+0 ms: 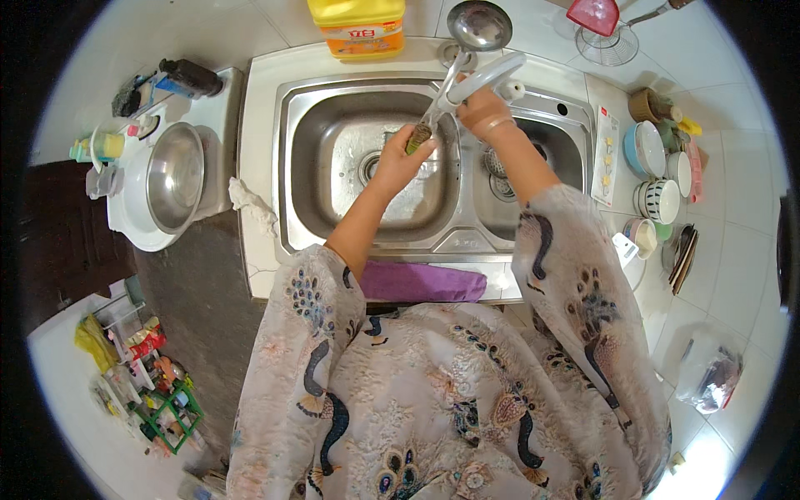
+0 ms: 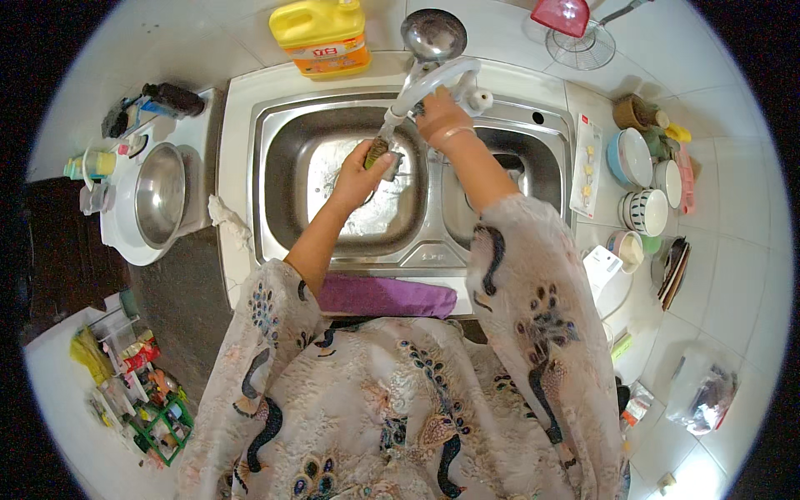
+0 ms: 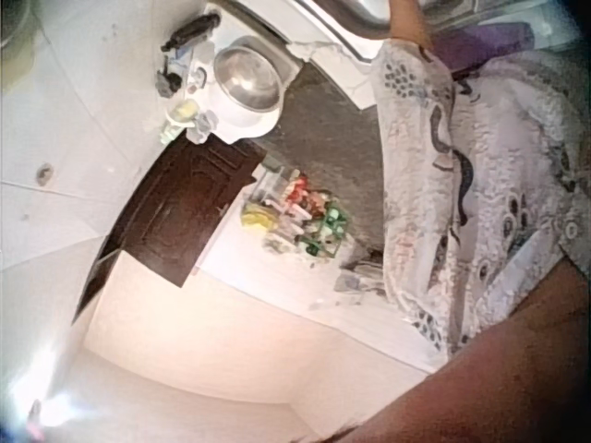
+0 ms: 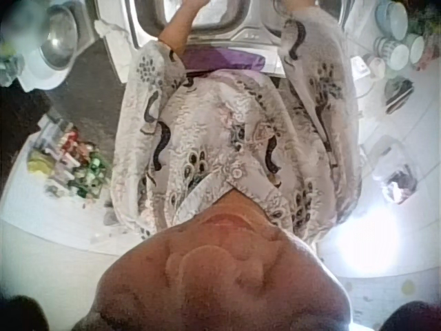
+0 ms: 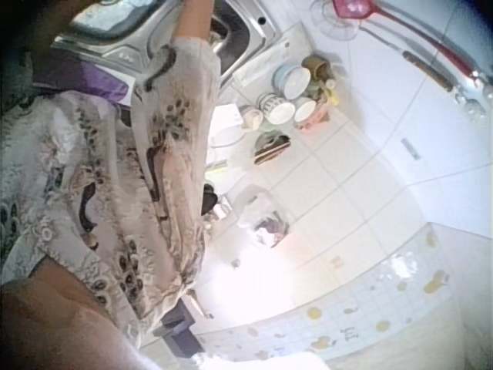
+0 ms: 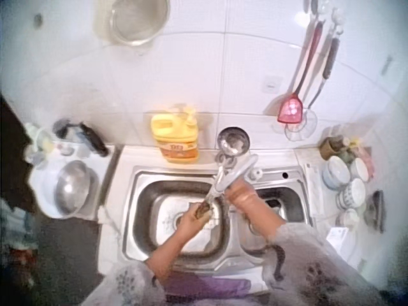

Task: The person scrubs a metal ladle with a green-handled brush and rinses it under running water in a double-basin stainless steel sink. They then repeat the process with a slotted spoon, scrubbing and rinsing each utensil before placing them aside.

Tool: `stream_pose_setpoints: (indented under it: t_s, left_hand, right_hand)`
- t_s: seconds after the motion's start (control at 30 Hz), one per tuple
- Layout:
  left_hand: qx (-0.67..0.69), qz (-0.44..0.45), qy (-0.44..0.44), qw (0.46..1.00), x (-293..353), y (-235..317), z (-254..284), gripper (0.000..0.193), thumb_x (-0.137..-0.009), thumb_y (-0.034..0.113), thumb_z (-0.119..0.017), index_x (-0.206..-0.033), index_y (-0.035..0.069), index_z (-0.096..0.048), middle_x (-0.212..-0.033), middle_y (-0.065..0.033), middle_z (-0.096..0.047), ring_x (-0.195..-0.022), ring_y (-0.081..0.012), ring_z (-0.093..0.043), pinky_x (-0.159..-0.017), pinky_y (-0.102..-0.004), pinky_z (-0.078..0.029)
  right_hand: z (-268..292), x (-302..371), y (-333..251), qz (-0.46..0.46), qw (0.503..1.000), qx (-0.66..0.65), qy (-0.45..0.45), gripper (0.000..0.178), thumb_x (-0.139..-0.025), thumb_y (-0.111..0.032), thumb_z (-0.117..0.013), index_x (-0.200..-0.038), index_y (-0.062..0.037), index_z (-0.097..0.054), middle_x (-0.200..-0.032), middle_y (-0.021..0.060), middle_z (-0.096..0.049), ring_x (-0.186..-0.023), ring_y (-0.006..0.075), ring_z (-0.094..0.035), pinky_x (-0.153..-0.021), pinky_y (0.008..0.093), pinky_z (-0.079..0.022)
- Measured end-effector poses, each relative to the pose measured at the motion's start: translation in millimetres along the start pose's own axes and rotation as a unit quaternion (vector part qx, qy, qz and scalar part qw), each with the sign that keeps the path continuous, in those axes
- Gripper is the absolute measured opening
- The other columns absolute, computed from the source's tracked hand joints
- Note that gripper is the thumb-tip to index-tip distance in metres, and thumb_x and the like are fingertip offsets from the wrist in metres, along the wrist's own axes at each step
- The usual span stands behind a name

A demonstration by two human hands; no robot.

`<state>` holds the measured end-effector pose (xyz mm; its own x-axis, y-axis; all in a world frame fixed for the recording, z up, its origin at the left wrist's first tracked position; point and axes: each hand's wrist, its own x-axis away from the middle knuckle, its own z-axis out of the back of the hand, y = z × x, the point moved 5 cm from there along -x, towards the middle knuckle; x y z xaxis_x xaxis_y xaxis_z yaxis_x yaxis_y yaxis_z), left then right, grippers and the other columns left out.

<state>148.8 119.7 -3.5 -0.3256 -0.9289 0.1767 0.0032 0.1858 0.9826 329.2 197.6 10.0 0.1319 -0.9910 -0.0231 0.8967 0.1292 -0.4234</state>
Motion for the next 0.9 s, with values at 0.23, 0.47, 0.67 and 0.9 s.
stream_pose_setpoints:
  t_s: [0.23, 0.47, 0.67, 0.9]
  left_hand:
    - [0.114, 0.051, -0.052, 0.991, 11.2, 5.3, -3.6, 0.026, -0.094, 0.028, -0.050, -0.107, 0.006, -0.051, -0.073, -0.0018, -0.049, -0.053, -0.0090, -0.046, -0.046, -0.0238, -0.038]
    - [0.098, 0.135, -0.048, 0.985, 21.3, 5.3, 15.5, 0.022, -0.095, 0.025, -0.047, -0.105, 0.005, -0.051, -0.066, -0.0029, -0.049, -0.044, -0.0093, -0.042, -0.041, -0.0239, -0.034]
    - [0.138, 0.152, -0.004, 0.979, 27.3, 5.0, -0.1, 0.031, -0.097, 0.036, -0.038, -0.093, 0.007, -0.049, -0.056, -0.0020, -0.045, -0.036, -0.0100, -0.037, -0.034, -0.0245, -0.030]
    - [0.063, 0.135, 0.021, 0.989, 40.3, -2.3, 3.5, 0.037, -0.097, 0.040, -0.033, -0.084, 0.009, -0.048, -0.056, -0.0031, -0.046, -0.036, -0.0106, -0.037, -0.032, -0.0247, -0.030]
  right_hand:
    - [8.6, -18.8, -16.6, -0.110, 0.984, 0.107, -0.091, 0.041, -0.083, -0.024, -0.050, -0.118, -0.0054, -0.048, -0.115, 0.0231, -0.056, -0.103, 0.0355, -0.058, -0.087, 0.0438, -0.047]
    - [24.4, 23.5, -5.0, -0.076, 0.977, -0.114, 0.165, 0.038, -0.079, -0.026, -0.066, -0.101, 0.0035, -0.059, -0.102, 0.0201, -0.062, -0.094, 0.0293, -0.062, -0.078, 0.0366, -0.050]
    - [-8.4, 69.9, -55.5, -0.222, 0.693, -0.682, 0.071, 0.025, -0.078, -0.017, -0.072, -0.094, 0.0004, -0.064, -0.088, 0.0044, -0.065, -0.074, 0.0128, -0.060, -0.070, 0.0254, -0.048]
    - [2.6, 81.2, -78.6, -0.090, 0.889, -0.449, -0.001, 0.023, -0.083, -0.014, -0.062, -0.105, -0.0056, -0.062, -0.080, 0.0114, -0.065, -0.075, 0.0164, -0.060, -0.071, 0.0291, -0.047]
